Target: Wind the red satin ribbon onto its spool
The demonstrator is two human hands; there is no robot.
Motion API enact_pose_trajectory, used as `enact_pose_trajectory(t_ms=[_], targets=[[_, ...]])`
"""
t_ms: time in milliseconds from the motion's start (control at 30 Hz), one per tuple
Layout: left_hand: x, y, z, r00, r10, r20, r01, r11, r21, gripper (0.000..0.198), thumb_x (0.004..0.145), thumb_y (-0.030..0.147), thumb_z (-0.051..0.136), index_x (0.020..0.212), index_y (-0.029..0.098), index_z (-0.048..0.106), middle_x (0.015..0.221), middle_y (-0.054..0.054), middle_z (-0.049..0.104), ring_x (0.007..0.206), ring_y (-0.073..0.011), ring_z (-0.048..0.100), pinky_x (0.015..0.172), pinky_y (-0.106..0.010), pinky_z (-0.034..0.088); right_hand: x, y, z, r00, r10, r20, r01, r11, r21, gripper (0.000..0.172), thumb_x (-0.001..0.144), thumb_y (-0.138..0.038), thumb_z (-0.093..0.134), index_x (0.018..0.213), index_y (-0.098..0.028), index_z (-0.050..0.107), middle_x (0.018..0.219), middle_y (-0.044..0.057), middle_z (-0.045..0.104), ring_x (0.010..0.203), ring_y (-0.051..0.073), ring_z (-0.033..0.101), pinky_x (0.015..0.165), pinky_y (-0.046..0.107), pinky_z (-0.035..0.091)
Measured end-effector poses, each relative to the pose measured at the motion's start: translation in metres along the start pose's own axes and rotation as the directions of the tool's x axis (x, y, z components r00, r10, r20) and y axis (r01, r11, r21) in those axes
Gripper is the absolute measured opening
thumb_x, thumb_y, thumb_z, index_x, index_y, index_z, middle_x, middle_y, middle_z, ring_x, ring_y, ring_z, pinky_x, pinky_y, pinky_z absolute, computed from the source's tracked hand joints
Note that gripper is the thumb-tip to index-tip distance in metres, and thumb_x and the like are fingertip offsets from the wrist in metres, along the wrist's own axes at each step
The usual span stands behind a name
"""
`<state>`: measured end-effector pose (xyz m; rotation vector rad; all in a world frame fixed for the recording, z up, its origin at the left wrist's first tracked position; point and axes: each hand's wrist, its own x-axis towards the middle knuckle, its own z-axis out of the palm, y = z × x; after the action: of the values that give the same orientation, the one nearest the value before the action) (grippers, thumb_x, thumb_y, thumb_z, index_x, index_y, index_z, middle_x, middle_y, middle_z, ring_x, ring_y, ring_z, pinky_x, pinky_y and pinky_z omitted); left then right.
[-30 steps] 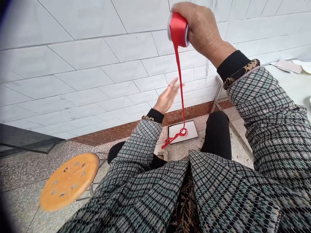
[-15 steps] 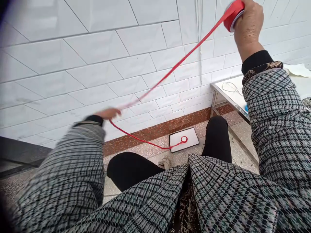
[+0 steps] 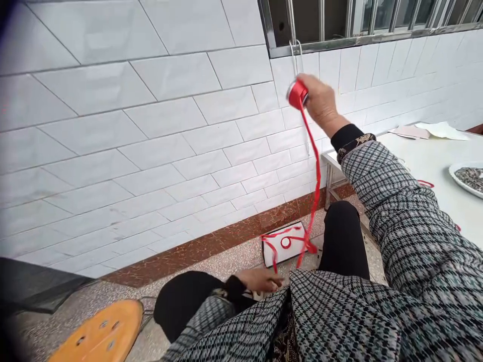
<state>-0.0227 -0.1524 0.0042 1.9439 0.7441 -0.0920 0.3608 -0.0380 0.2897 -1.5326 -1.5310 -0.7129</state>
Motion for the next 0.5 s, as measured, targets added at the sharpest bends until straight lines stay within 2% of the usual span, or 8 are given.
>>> enact_pose_trajectory(t_ms=[67, 100, 133, 167, 233, 300, 400, 500], targets=[[0.001, -0.002, -0.032, 0.997, -0.038, -0.062, 0.038, 0.999, -0.003, 0.028, 0.079, 0.053, 0.080, 0.085, 0.026, 0.081, 0.087, -0.004, 0.082, 0.076, -0.0270, 0.077, 0.063, -0.040, 0.063, -0.009, -0.020, 0.005, 0.989, -0.147, 0.030, 0.146, 0.989, 0.024, 0.039, 0.102, -0.013, 0.045, 0.134, -0.012, 0.067, 0.129, 0.014, 0.074, 0.113, 0.020, 0.068, 0.091, 0.030, 0.048], [0.003, 0.003, -0.052, 0.987, -0.044, -0.153, 0.044, 0.999, -0.007, 0.032, 0.084, 0.055, 0.074, 0.082, 0.024, 0.080, 0.097, -0.008, 0.083, 0.089, -0.0278, 0.079, 0.076, -0.042, 0.064, -0.013, -0.031, 0.007, 0.975, -0.218, 0.053, 0.217, 0.976, 0.016, 0.039, 0.103, -0.015, 0.044, 0.134, -0.014, 0.067, 0.126, 0.012, 0.075, 0.108, 0.020, 0.069, 0.085, 0.029, 0.049], [0.006, 0.012, -0.071, 0.948, -0.042, -0.315, 0.033, 0.999, -0.034, 0.037, 0.093, 0.057, 0.064, 0.089, 0.024, 0.079, 0.112, -0.009, 0.083, 0.104, -0.0272, 0.078, 0.090, -0.044, 0.063, -0.017, -0.042, 0.008, 0.956, -0.281, 0.084, 0.283, 0.959, -0.002, 0.040, 0.104, -0.017, 0.042, 0.135, -0.016, 0.067, 0.123, 0.011, 0.075, 0.103, 0.020, 0.070, 0.080, 0.028, 0.048], [0.011, 0.026, -0.088, 0.835, -0.027, -0.550, -0.050, 0.991, -0.124, 0.039, 0.096, 0.056, 0.060, 0.100, 0.023, 0.080, 0.123, -0.011, 0.081, 0.114, -0.0270, 0.075, 0.102, -0.046, 0.060, -0.020, -0.053, 0.008, 0.931, -0.345, 0.123, 0.350, 0.936, -0.024, 0.041, 0.105, -0.017, 0.040, 0.137, -0.017, 0.066, 0.122, 0.010, 0.075, 0.099, 0.020, 0.070, 0.074, 0.028, 0.047], [0.022, 0.063, -0.116, 0.639, 0.108, -0.761, -0.400, 0.892, -0.209, 0.043, 0.095, 0.055, 0.065, 0.118, 0.021, 0.077, 0.125, -0.013, 0.080, 0.122, -0.0259, 0.073, 0.115, -0.047, 0.052, -0.023, -0.073, 0.006, 0.857, -0.473, 0.206, 0.494, 0.867, -0.066, 0.045, 0.105, -0.014, 0.036, 0.140, -0.019, 0.064, 0.122, 0.009, 0.075, 0.093, 0.019, 0.069, 0.068, 0.028, 0.042], [0.033, 0.104, -0.132, 0.560, 0.272, -0.782, -0.664, 0.712, -0.227, 0.048, 0.096, 0.060, 0.066, 0.120, 0.021, 0.077, 0.128, -0.013, 0.079, 0.129, -0.0256, 0.071, 0.119, -0.046, 0.049, -0.024, -0.089, 0.002, 0.765, -0.585, 0.269, 0.624, 0.777, -0.085, 0.047, 0.106, -0.012, 0.033, 0.141, -0.019, 0.062, 0.119, 0.009, 0.074, 0.091, 0.019, 0.068, 0.067, 0.030, 0.039], [0.046, 0.149, -0.141, 0.525, 0.307, -0.794, -0.779, 0.549, -0.303, 0.050, 0.093, 0.066, 0.069, 0.113, 0.022, 0.079, 0.130, -0.011, 0.078, 0.129, -0.0255, 0.070, 0.118, -0.046, 0.049, -0.022, -0.100, 0.002, 0.656, -0.683, 0.322, 0.738, 0.670, -0.080, 0.042, 0.108, -0.014, 0.033, 0.139, -0.020, 0.061, 0.111, 0.008, 0.072, 0.088, 0.019, 0.065, 0.071, 0.031, 0.037], [0.056, 0.164, -0.144, 0.588, 0.241, -0.772, -0.771, 0.457, -0.444, 0.049, 0.091, 0.065, 0.073, 0.101, 0.018, 0.079, 0.113, -0.012, 0.081, 0.117, -0.0265, 0.075, 0.113, -0.049, 0.053, -0.022, -0.098, 0.010, 0.596, -0.722, 0.350, 0.786, 0.614, -0.072, 0.038, 0.110, -0.016, 0.035, 0.137, -0.022, 0.060, 0.104, 0.007, 0.070, 0.084, 0.019, 0.060, 0.075, 0.032, 0.036]])
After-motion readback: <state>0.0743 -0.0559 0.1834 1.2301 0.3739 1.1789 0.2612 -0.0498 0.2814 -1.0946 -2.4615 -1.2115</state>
